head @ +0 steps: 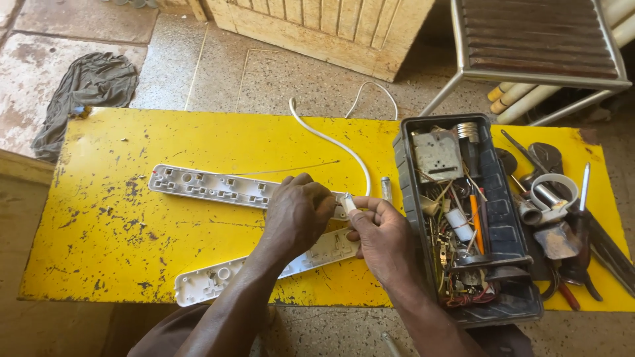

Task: Repairing or assembling a multi-socket power strip by connecting the main power cable to the internal terminals.

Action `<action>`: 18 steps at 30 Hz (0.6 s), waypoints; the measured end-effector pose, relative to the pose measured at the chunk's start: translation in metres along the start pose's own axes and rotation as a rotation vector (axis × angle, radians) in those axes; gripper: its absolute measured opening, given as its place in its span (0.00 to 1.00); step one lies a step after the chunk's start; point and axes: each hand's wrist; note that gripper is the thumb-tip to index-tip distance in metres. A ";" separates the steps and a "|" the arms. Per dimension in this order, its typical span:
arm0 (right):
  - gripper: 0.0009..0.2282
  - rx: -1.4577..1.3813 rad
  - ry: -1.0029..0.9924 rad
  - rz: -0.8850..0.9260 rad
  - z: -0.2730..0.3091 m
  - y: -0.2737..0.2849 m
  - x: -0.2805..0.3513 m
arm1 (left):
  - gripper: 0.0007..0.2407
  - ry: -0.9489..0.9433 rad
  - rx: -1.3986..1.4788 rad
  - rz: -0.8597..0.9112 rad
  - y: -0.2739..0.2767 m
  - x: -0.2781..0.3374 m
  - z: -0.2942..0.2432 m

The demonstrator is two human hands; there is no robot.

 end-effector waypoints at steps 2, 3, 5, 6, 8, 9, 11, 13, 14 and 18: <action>0.19 -0.014 -0.006 0.014 -0.003 0.000 -0.002 | 0.08 0.011 0.011 -0.003 0.004 0.002 -0.007; 0.20 -0.026 -0.011 0.034 -0.004 -0.001 -0.003 | 0.08 0.027 0.023 -0.010 0.006 0.003 -0.010; 0.20 -0.001 -0.022 0.046 0.001 -0.001 0.000 | 0.08 0.025 0.013 -0.008 0.006 0.003 -0.010; 0.20 0.025 -0.034 0.060 0.003 -0.001 0.002 | 0.08 0.026 0.003 -0.006 0.006 0.004 -0.010; 0.20 0.031 -0.028 0.061 0.005 -0.001 0.004 | 0.08 0.028 -0.010 -0.009 0.006 0.004 -0.010; 0.20 0.037 -0.020 0.061 0.006 -0.002 0.005 | 0.08 0.029 -0.022 -0.014 0.006 0.004 -0.011; 0.20 0.016 -0.006 0.059 0.001 -0.003 0.002 | 0.08 0.030 -0.030 -0.019 0.002 0.003 -0.008; 0.19 -0.005 0.009 0.057 -0.002 -0.004 0.001 | 0.08 0.032 -0.039 -0.024 0.000 0.003 -0.006; 0.19 -0.009 0.015 0.058 -0.002 -0.005 0.001 | 0.08 0.030 -0.041 -0.026 -0.001 0.003 -0.006; 0.19 -0.153 0.017 0.054 -0.010 -0.011 0.000 | 0.09 0.036 -0.048 -0.032 -0.001 0.005 -0.009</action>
Point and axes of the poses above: each hand's wrist, its own x-axis away from the middle knuckle, its own y-axis out of the back of the hand, z = x × y, and after that the axes turned 3 degrees about y, right-handed
